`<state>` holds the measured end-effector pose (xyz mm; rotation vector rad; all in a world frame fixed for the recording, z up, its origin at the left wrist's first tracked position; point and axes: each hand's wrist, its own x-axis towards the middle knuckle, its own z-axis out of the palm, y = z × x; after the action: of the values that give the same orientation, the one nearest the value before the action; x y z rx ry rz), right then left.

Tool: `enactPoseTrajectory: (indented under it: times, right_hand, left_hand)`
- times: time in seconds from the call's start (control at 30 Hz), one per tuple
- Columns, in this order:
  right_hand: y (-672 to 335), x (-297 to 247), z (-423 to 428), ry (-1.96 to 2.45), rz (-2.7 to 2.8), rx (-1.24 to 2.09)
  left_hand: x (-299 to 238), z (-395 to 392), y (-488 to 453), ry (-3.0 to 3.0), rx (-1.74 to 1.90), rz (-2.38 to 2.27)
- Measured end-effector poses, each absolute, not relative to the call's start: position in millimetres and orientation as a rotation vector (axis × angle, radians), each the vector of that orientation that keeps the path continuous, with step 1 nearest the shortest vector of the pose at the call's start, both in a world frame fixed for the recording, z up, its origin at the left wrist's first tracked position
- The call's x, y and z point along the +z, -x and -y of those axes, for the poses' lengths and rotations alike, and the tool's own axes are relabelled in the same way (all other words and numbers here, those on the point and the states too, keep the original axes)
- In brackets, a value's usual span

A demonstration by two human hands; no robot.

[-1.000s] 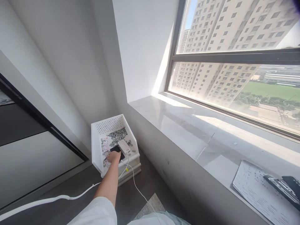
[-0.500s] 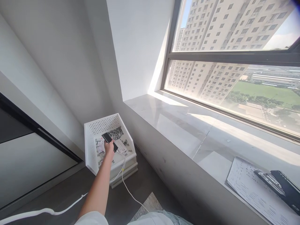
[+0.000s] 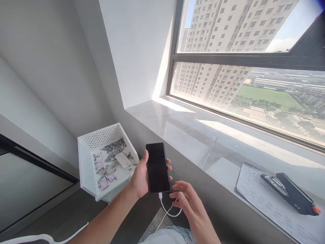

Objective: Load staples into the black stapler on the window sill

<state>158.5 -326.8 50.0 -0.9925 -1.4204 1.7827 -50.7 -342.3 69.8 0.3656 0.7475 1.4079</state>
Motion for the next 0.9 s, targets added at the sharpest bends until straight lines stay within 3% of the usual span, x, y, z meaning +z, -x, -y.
enactPoseTrajectory:
  times: [0.17,0.57,0.9]
  right_hand:
    - [-131,66,351,0.959,1.171,2.092]
    - [-144,56,353,1.032,1.167,1.962]
    - [-147,61,356,0.997,1.174,2.038]
  left_hand:
    - [77,357,19,-0.31,1.275,-0.709]
    - [83,362,7,-0.403,1.327,-0.688]
    - [86,358,4,-0.387,1.334,-0.636]
